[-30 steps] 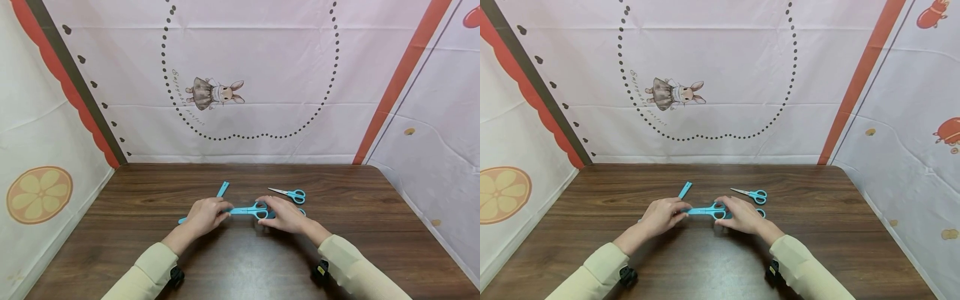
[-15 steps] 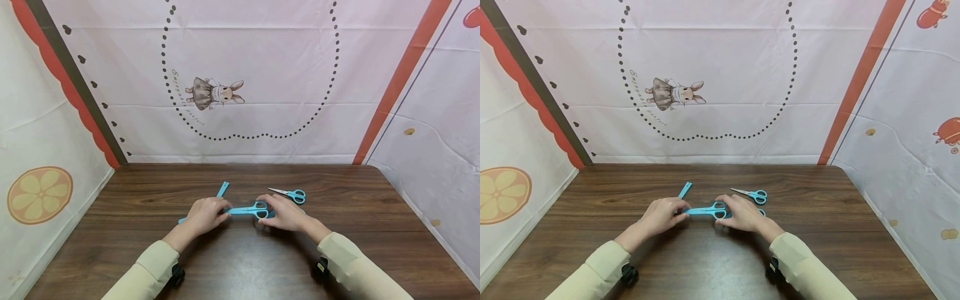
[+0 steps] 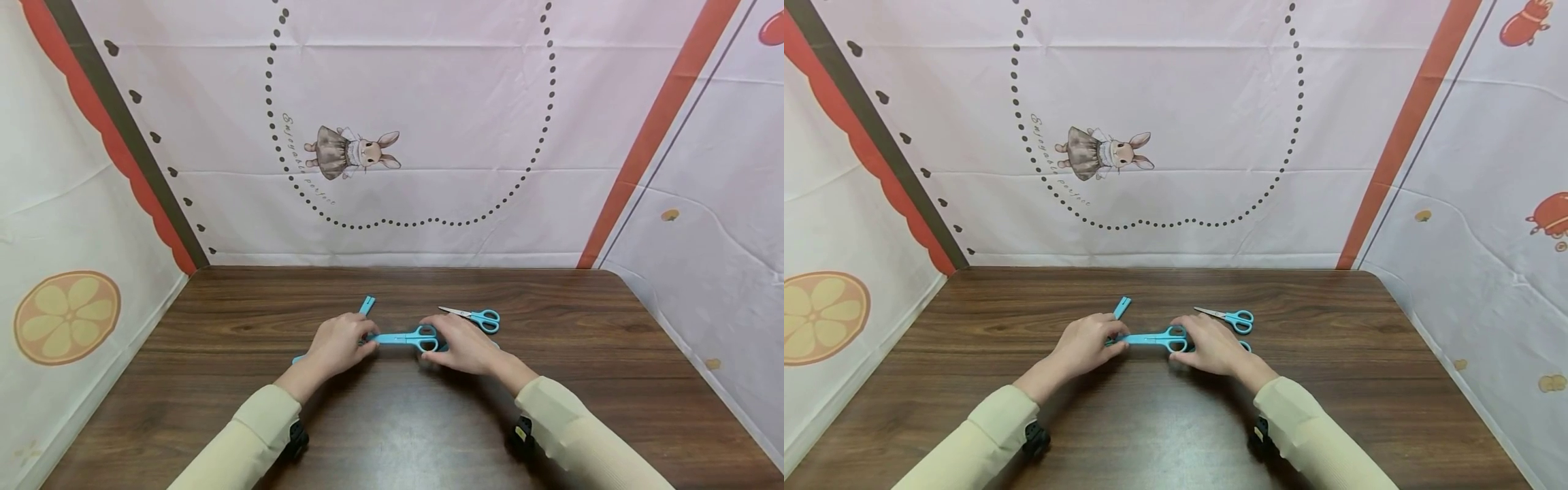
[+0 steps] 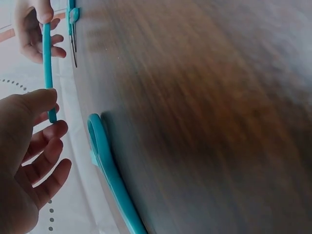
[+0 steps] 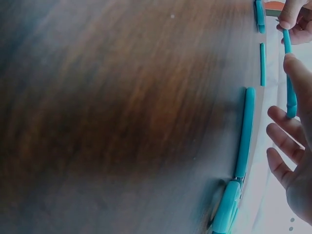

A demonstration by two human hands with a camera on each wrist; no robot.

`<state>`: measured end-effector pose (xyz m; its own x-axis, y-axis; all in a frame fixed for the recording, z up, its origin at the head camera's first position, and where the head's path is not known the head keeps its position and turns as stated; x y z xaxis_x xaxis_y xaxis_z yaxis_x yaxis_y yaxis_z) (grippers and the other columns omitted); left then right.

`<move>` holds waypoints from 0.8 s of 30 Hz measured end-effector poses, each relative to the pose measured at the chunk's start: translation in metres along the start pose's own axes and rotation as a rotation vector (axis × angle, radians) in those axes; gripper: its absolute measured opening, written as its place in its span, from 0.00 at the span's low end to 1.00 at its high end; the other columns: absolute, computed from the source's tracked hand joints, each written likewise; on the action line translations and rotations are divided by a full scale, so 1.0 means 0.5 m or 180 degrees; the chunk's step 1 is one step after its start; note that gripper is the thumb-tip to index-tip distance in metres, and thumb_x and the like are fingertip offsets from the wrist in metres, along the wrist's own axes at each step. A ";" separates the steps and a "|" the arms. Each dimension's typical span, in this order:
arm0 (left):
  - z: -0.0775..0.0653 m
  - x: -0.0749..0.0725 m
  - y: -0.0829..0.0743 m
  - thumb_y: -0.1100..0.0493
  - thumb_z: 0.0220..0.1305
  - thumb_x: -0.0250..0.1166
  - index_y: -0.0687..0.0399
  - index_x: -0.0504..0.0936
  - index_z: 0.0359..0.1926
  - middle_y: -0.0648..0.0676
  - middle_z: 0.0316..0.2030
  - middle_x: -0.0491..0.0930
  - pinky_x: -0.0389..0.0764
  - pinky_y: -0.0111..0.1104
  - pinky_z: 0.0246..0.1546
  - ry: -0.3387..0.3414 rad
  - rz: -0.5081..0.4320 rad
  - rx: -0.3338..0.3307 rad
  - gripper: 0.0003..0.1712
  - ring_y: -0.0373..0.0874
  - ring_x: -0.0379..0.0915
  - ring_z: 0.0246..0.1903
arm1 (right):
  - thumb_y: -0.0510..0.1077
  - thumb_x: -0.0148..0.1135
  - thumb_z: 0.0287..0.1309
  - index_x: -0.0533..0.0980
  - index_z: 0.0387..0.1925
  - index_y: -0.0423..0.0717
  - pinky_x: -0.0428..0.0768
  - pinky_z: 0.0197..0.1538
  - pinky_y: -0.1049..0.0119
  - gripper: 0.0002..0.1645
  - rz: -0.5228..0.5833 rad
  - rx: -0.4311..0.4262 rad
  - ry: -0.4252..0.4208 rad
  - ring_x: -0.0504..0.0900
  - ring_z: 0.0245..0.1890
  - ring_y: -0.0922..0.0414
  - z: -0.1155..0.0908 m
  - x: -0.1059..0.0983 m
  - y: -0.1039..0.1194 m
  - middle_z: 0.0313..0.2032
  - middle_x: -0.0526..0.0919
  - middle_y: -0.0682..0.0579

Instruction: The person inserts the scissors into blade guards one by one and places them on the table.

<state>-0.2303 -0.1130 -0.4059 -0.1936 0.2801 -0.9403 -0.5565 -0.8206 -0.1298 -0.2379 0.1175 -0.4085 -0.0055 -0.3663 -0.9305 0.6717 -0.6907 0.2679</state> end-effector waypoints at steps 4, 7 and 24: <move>0.010 0.004 0.001 0.48 0.54 0.67 0.43 0.84 0.34 0.43 0.28 0.77 0.70 0.27 0.24 0.0042 0.0024 -0.0033 0.08 0.34 0.69 0.26 | 0.58 0.67 0.48 0.72 0.54 0.47 0.73 0.52 0.54 0.33 -0.0051 0.0002 -0.0045 0.75 0.51 0.51 0.001 0.002 -0.004 0.47 0.77 0.51; 0.018 0.008 0.001 0.49 0.54 0.67 0.44 0.84 0.32 0.43 0.28 0.76 0.69 0.28 0.25 0.0120 -0.0011 -0.0099 0.07 0.35 0.67 0.26 | 0.57 0.67 0.48 0.73 0.54 0.47 0.73 0.50 0.54 0.33 -0.0109 -0.0012 -0.0088 0.76 0.47 0.51 0.003 0.003 -0.007 0.45 0.76 0.51; 0.041 0.029 0.001 0.48 0.54 0.67 0.45 0.84 0.32 0.44 0.29 0.77 0.71 0.34 0.34 0.0332 0.0108 -0.0175 0.08 0.40 0.68 0.29 | 0.57 0.65 0.51 0.71 0.56 0.44 0.64 0.60 0.46 0.35 -0.0129 0.0331 0.0129 0.66 0.61 0.42 0.012 0.012 -0.015 0.55 0.75 0.45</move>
Point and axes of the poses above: each hand's wrist, its own z-axis towards the middle knuckle, its own x-axis out of the palm, y = z × x, the point moved 3 cm from there along z, towards the middle knuckle
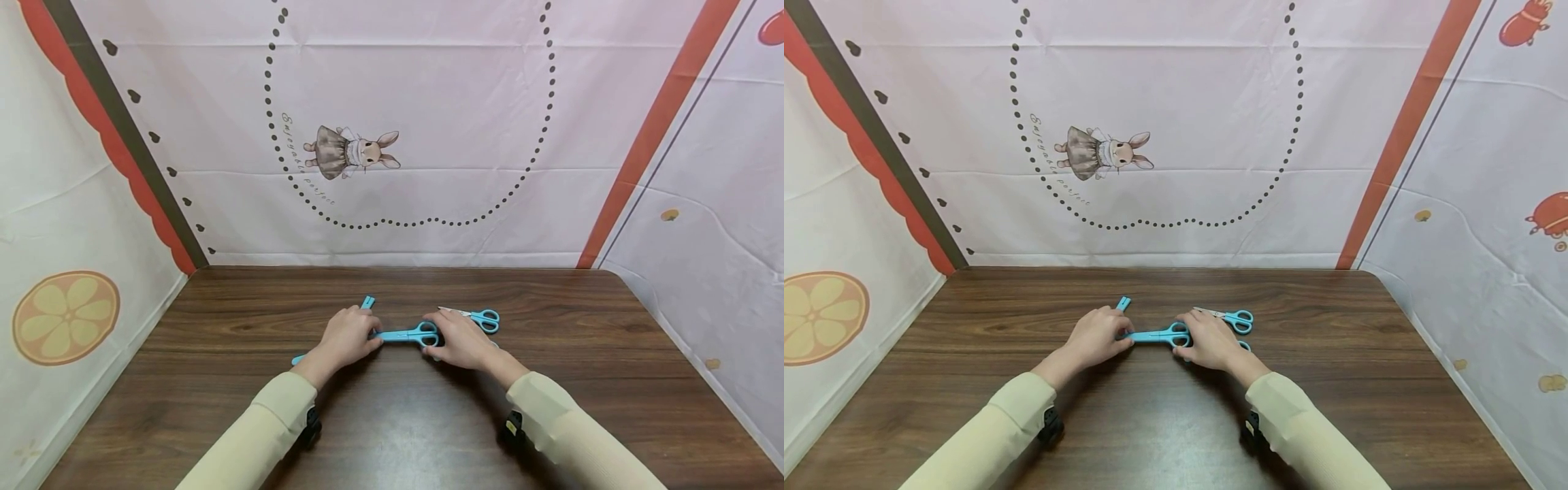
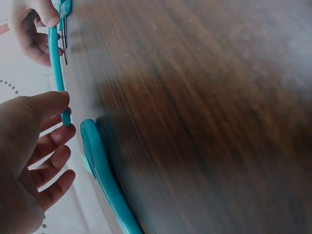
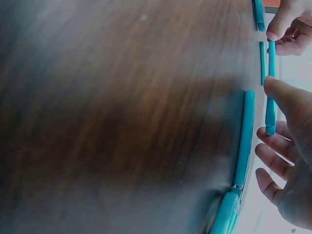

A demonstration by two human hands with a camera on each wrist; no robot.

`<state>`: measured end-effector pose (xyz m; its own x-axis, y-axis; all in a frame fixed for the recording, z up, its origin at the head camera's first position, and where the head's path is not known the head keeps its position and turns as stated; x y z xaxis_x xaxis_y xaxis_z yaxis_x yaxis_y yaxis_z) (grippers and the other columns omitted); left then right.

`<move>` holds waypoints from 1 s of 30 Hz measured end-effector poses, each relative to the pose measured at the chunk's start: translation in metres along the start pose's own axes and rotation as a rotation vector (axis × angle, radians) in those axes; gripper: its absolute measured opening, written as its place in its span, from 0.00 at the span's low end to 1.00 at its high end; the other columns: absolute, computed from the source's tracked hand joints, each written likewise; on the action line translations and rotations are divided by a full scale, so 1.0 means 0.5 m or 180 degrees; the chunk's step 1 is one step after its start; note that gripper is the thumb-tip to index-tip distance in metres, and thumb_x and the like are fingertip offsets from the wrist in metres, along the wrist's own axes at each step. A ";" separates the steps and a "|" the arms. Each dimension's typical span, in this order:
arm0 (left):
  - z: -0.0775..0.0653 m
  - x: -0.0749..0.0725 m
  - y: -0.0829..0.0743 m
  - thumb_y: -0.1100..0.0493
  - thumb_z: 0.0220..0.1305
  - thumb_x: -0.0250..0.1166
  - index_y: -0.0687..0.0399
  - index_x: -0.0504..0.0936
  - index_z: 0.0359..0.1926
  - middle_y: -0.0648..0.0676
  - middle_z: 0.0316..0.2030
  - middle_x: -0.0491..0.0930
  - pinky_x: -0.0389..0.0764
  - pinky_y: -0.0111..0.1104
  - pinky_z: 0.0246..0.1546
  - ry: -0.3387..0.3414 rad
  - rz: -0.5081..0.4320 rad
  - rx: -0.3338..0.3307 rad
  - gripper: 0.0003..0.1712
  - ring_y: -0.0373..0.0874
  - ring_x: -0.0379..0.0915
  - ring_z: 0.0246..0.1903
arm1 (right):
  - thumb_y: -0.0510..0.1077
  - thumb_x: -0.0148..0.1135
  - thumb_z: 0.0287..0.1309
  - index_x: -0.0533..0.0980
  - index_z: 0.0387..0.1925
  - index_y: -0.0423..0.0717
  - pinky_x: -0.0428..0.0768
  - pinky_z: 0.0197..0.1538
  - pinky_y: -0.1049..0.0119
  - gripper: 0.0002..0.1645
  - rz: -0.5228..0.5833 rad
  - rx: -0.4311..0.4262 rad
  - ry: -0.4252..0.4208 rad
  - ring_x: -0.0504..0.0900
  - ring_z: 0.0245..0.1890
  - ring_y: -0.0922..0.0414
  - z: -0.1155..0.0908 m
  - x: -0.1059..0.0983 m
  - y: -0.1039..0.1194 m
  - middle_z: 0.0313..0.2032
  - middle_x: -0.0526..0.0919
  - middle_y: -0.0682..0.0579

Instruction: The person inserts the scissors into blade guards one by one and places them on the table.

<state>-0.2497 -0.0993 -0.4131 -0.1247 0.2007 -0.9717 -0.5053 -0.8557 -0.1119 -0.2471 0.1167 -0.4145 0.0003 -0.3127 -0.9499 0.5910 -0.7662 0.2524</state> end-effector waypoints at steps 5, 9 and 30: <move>0.008 0.006 0.005 0.48 0.54 0.67 0.44 0.84 0.32 0.43 0.29 0.77 0.70 0.34 0.36 0.0098 0.0063 -0.0043 0.08 0.40 0.67 0.29 | 0.56 0.66 0.50 0.72 0.54 0.42 0.70 0.55 0.48 0.33 -0.0013 0.0091 -0.0027 0.73 0.55 0.44 0.008 0.000 0.002 0.51 0.77 0.45; 0.013 0.010 0.008 0.48 0.55 0.67 0.44 0.84 0.32 0.42 0.29 0.77 0.71 0.35 0.37 0.0154 0.0105 -0.0071 0.08 0.40 0.68 0.29 | 0.55 0.66 0.50 0.73 0.53 0.43 0.73 0.50 0.51 0.31 -0.0030 0.0183 -0.0016 0.75 0.49 0.47 0.012 0.002 0.002 0.49 0.78 0.47; 0.033 0.023 0.017 0.48 0.54 0.67 0.43 0.84 0.32 0.42 0.28 0.80 0.70 0.35 0.35 0.0240 0.0148 -0.0148 0.07 0.42 0.70 0.30 | 0.54 0.68 0.47 0.75 0.50 0.45 0.73 0.45 0.55 0.29 0.0012 0.0543 0.0049 0.74 0.42 0.49 0.026 0.012 -0.003 0.43 0.76 0.48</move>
Point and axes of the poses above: each hand's wrist, its own z-axis towards the middle knuckle, its own x-axis out of the palm, y = z × x, the point moved 3 cm from there along z, towards the middle knuckle
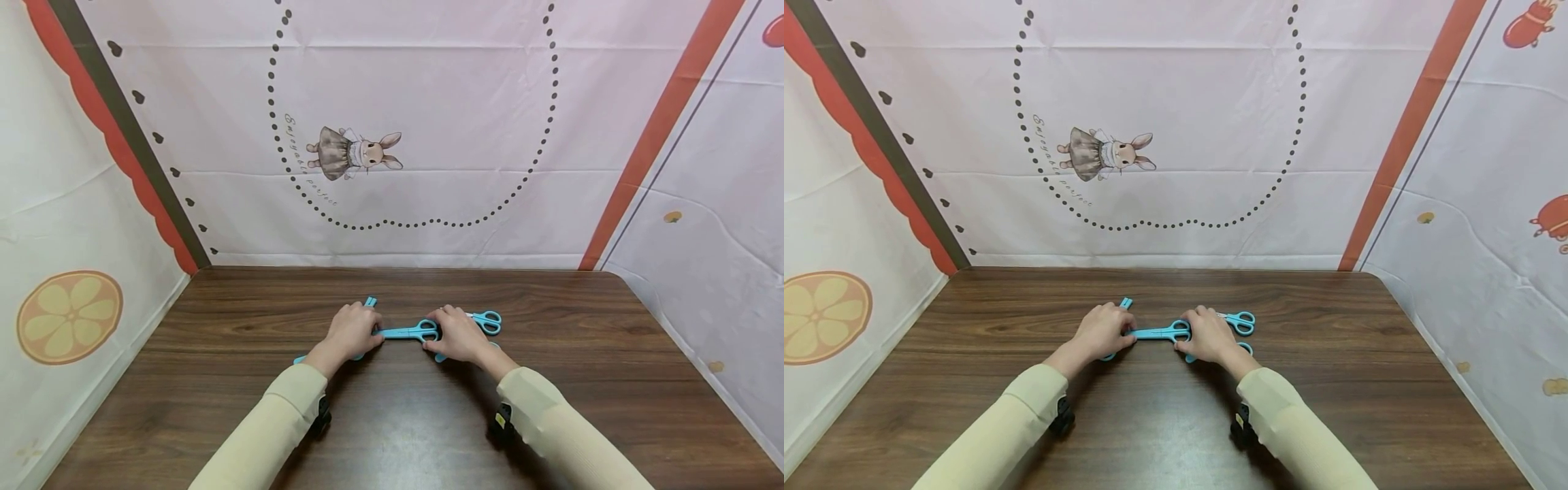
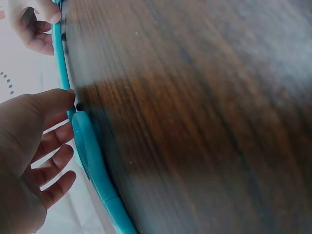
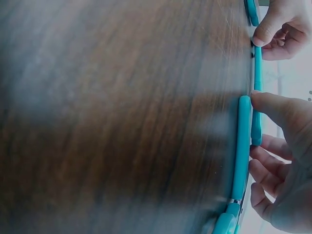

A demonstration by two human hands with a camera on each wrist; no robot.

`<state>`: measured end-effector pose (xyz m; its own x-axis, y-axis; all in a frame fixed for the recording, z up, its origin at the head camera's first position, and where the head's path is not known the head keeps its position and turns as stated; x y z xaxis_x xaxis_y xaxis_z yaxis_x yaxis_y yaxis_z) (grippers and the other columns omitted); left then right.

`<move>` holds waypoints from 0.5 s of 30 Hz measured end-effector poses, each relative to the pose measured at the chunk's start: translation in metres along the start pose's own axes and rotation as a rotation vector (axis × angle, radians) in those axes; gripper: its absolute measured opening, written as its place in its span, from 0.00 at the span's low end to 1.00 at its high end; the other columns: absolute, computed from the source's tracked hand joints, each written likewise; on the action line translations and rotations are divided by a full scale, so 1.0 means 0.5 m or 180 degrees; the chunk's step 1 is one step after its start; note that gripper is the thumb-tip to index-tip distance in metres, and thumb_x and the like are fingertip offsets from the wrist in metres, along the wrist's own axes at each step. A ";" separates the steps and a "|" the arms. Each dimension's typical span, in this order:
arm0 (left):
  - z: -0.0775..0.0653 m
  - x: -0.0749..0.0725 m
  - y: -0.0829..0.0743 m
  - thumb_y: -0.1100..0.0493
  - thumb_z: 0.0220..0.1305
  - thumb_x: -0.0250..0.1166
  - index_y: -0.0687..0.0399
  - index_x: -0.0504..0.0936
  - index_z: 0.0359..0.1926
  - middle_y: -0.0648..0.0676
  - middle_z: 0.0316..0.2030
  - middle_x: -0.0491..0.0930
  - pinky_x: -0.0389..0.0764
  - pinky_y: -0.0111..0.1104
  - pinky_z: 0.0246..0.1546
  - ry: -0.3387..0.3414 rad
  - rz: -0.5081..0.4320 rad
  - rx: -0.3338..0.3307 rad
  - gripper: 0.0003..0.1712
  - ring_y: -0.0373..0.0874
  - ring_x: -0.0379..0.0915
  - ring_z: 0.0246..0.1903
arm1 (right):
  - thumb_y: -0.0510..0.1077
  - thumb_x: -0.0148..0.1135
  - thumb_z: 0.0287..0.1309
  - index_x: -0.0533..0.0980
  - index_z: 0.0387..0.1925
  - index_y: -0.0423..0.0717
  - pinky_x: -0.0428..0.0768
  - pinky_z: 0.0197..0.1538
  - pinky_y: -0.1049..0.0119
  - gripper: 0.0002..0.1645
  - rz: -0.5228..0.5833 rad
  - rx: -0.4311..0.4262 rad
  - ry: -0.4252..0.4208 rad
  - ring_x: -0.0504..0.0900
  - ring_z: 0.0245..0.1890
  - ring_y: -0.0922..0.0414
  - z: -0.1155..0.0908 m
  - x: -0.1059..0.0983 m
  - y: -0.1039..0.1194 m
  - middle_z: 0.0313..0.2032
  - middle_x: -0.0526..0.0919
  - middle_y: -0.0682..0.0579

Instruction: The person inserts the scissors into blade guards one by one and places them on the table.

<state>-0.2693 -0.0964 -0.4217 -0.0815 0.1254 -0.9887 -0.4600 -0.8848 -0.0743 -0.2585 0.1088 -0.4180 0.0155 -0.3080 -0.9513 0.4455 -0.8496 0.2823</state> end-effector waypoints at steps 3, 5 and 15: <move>0.002 0.001 0.000 0.49 0.54 0.67 0.43 0.84 0.32 0.42 0.26 0.79 0.70 0.35 0.35 0.0022 -0.0022 -0.0028 0.07 0.41 0.69 0.29 | 0.54 0.69 0.47 0.75 0.50 0.44 0.73 0.43 0.56 0.30 0.0009 0.0047 0.0036 0.73 0.41 0.50 0.001 0.001 0.000 0.42 0.75 0.48; 0.003 0.002 -0.001 0.49 0.54 0.67 0.44 0.84 0.32 0.42 0.25 0.78 0.70 0.35 0.35 0.0034 -0.0035 -0.0044 0.07 0.41 0.67 0.28 | 0.53 0.69 0.46 0.75 0.50 0.44 0.72 0.42 0.56 0.30 0.0014 0.0069 0.0054 0.73 0.40 0.51 0.001 0.002 0.000 0.41 0.75 0.48; 0.004 0.005 -0.002 0.49 0.54 0.67 0.43 0.83 0.32 0.42 0.26 0.76 0.70 0.35 0.35 0.0022 -0.0005 -0.0027 0.06 0.41 0.66 0.28 | 0.54 0.68 0.47 0.74 0.52 0.43 0.72 0.42 0.56 0.31 -0.0054 0.0070 0.0098 0.72 0.40 0.50 0.000 0.001 0.002 0.42 0.74 0.47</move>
Point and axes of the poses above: each hand's wrist, its own z-axis towards the middle knuckle, its own x-axis out of the palm, y = z × x, the point moved 3 cm from there along z, towards the middle knuckle
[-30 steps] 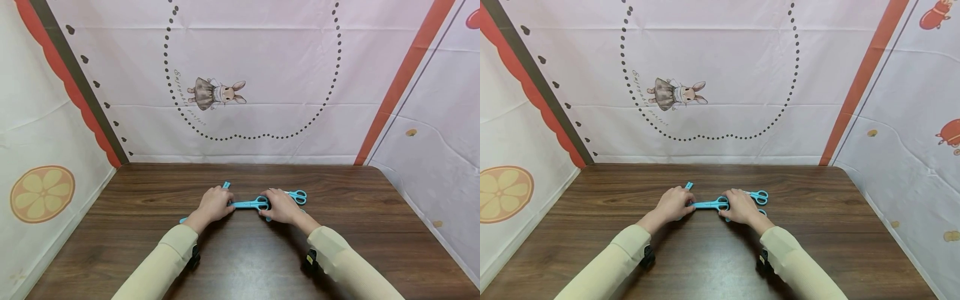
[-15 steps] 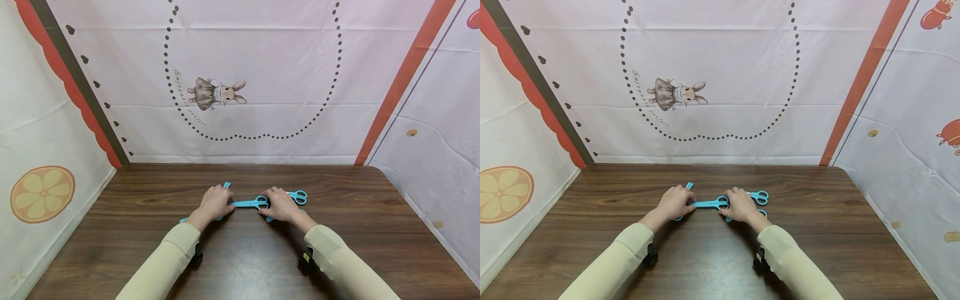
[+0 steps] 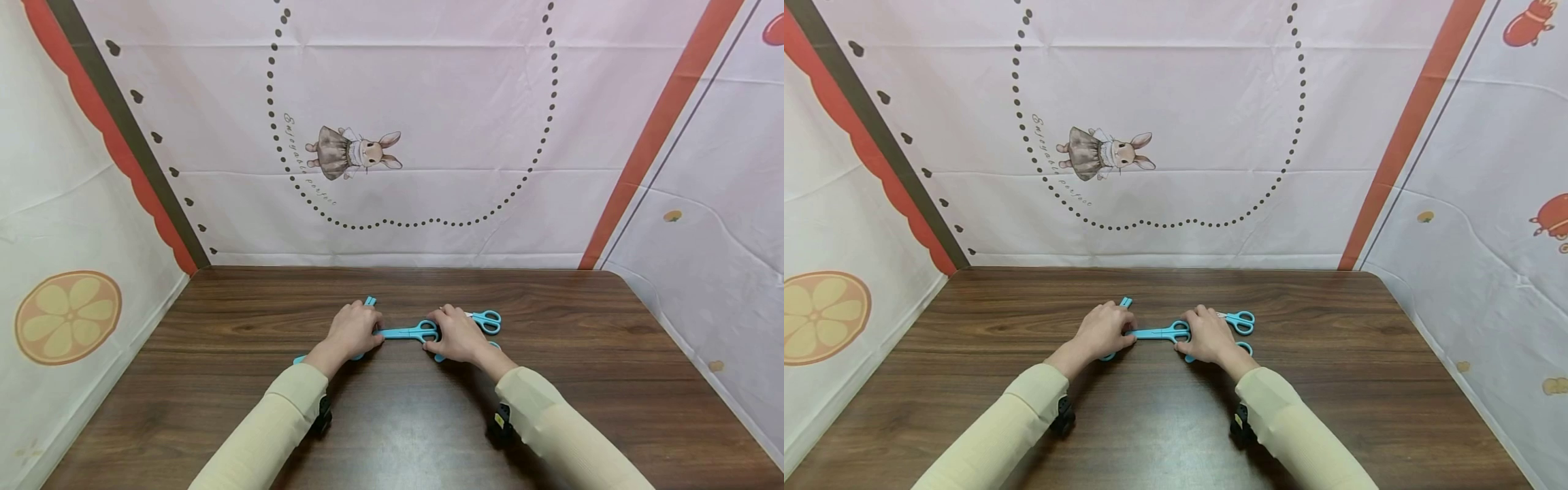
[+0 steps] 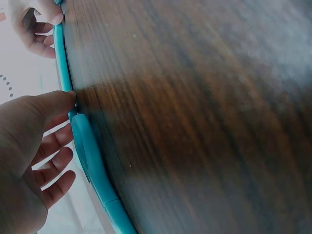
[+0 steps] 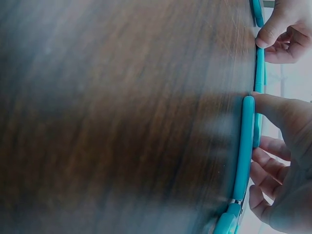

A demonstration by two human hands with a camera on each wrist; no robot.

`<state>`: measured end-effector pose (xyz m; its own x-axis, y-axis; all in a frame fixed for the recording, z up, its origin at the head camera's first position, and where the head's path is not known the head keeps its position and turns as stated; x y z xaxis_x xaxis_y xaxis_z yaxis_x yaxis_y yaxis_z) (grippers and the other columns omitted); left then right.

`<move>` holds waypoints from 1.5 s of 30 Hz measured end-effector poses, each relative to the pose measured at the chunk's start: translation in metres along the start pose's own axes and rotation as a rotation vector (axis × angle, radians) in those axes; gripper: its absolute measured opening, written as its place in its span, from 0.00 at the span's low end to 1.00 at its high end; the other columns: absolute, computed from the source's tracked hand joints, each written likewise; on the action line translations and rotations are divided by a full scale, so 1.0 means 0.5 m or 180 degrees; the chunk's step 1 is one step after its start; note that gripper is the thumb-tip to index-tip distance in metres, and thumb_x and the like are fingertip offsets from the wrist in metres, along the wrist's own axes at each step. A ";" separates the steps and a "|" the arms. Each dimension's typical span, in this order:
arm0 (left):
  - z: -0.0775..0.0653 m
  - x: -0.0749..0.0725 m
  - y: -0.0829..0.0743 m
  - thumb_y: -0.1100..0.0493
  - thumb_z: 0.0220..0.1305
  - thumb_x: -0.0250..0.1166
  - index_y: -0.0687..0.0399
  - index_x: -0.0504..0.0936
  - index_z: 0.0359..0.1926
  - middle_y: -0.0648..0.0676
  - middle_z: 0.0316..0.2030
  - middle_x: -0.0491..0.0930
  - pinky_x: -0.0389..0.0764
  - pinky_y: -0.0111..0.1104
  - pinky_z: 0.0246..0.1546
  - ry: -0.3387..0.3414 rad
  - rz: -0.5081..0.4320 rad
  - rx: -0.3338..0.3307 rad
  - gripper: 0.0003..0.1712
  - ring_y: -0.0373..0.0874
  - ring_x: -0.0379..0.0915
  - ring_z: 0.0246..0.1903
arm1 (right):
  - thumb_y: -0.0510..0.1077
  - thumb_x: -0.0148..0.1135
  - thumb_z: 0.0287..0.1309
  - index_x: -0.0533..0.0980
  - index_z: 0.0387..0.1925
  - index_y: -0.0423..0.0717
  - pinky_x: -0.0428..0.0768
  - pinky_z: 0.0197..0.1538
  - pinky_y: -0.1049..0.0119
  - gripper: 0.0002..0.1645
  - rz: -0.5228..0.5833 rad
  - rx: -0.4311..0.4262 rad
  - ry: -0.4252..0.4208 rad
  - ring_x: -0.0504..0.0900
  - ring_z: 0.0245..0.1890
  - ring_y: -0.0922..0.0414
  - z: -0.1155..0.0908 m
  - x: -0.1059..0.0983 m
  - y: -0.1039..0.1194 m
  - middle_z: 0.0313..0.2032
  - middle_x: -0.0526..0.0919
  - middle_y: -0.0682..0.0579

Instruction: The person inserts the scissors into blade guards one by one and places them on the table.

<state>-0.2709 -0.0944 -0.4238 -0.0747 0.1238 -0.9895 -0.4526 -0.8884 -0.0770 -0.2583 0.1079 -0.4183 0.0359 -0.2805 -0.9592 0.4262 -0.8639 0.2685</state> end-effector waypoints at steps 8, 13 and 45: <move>-0.002 -0.001 -0.001 0.50 0.55 0.66 0.45 0.82 0.33 0.44 0.29 0.77 0.71 0.36 0.38 0.0050 -0.0025 0.0018 0.07 0.42 0.67 0.29 | 0.54 0.68 0.48 0.73 0.53 0.43 0.72 0.40 0.56 0.32 -0.0043 -0.0084 -0.0033 0.72 0.38 0.50 -0.004 -0.002 0.002 0.42 0.74 0.46; -0.003 -0.006 -0.001 0.50 0.56 0.66 0.45 0.83 0.34 0.44 0.30 0.77 0.71 0.36 0.37 0.0075 -0.0086 0.0032 0.07 0.42 0.67 0.29 | 0.54 0.65 0.51 0.73 0.54 0.43 0.72 0.42 0.55 0.31 0.0036 -0.0141 -0.0057 0.73 0.40 0.49 -0.005 -0.004 0.002 0.44 0.74 0.45; -0.010 -0.028 0.028 0.51 0.55 0.66 0.46 0.83 0.37 0.45 0.31 0.76 0.74 0.33 0.28 -0.0421 -0.0334 -0.0473 0.09 0.40 0.73 0.30 | 0.49 0.59 0.59 0.74 0.52 0.44 0.72 0.41 0.58 0.22 0.0292 -0.0227 -0.0252 0.74 0.40 0.52 -0.022 -0.025 -0.001 0.42 0.76 0.48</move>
<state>-0.2717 -0.1109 -0.4117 -0.1543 0.2671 -0.9512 -0.3288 -0.9218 -0.2055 -0.2492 0.1164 -0.4077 0.0075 -0.3915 -0.9202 0.4876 -0.8020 0.3452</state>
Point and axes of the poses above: each hand's wrist, its own z-axis towards the middle knuckle, its own x-axis out of the palm, y = z × x, the point moved 3 cm from there along z, towards the middle knuckle
